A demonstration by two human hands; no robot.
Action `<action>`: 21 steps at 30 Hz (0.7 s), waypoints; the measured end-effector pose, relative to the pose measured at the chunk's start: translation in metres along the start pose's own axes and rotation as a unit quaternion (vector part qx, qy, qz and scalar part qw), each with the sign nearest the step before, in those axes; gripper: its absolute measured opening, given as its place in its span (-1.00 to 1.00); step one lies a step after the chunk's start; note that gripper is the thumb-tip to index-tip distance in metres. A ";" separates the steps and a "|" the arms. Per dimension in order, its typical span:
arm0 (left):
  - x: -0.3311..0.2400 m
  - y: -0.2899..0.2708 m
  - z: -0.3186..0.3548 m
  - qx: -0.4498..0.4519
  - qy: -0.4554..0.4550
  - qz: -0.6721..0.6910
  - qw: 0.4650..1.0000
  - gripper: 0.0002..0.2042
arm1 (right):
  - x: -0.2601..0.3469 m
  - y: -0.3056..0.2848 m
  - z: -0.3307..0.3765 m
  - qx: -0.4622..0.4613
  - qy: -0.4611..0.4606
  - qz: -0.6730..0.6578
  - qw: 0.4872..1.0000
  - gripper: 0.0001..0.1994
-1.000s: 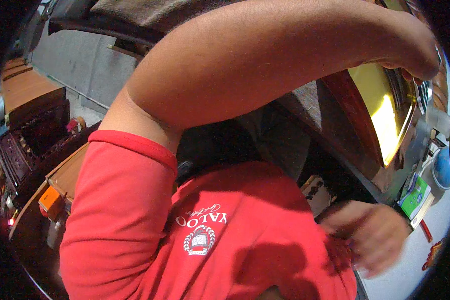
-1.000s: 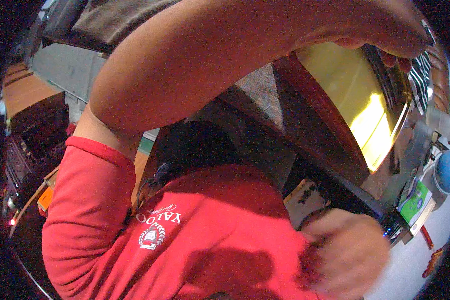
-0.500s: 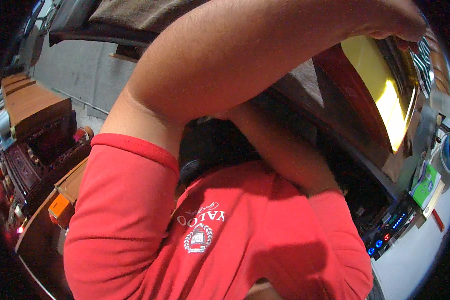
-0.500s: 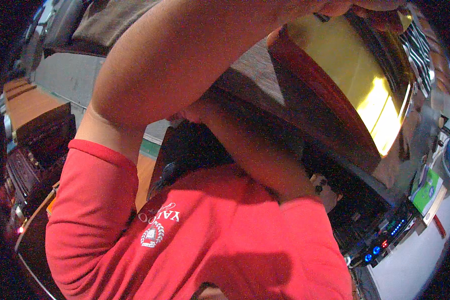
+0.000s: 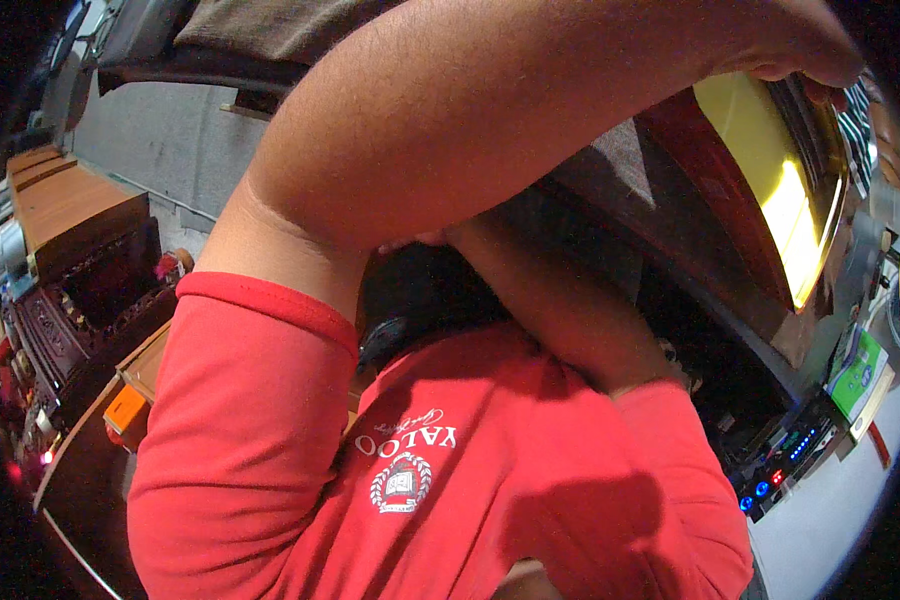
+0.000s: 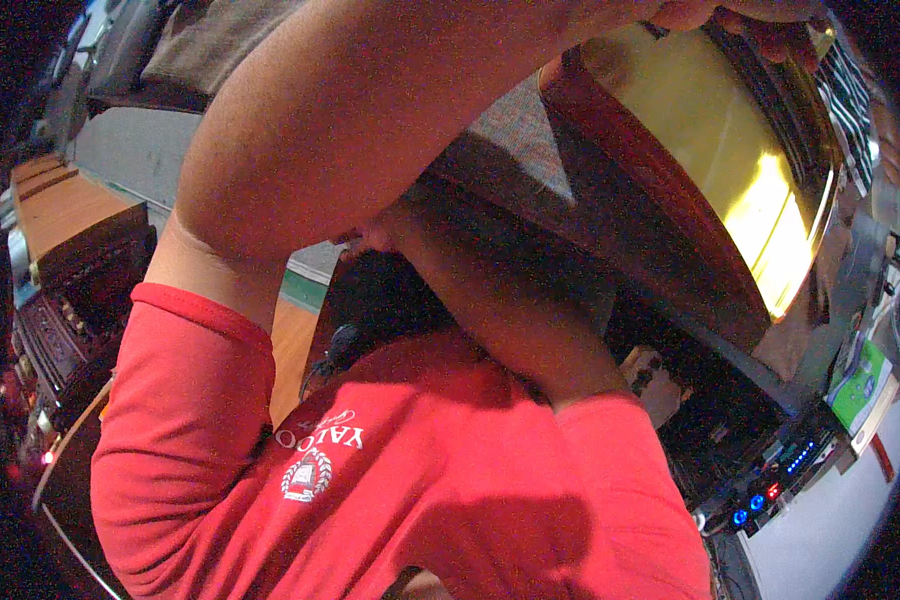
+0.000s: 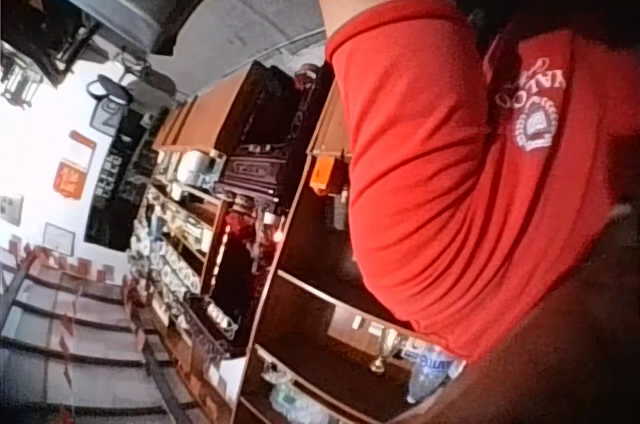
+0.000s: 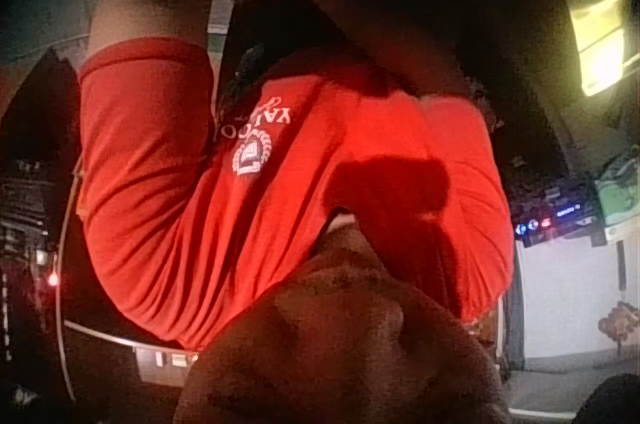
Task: The person repeatedly picks up small dark metal pieces from a gold tray, manipulates them with both hands, and places them back into the tray. The person also briefly reaches under the table to retrieve additional pieces and continues the same handling cycle.
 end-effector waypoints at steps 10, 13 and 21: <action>0.000 0.000 -0.009 -0.008 0.005 0.010 1.000 -0.76 | -0.026 0.011 0.011 0.060 0.069 -0.032 0.995 -0.49; -0.002 0.000 -0.011 -0.011 0.008 0.013 1.000 -0.76 | -0.031 0.013 0.017 0.077 0.122 -0.088 0.986 -0.46; 0.000 -0.003 -0.008 -0.015 0.005 0.013 1.000 -0.75 | -0.028 0.012 0.019 0.043 0.131 -0.077 0.987 -0.43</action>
Point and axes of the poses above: each hand's wrist, its own z-axis away from the middle knuckle, its own y-axis out of the palm, x = y × z, the point moved 5 cm from there along -z, towards the middle knuckle, and after that the axes turned 14 degrees about -x, right-handed, at the moved point
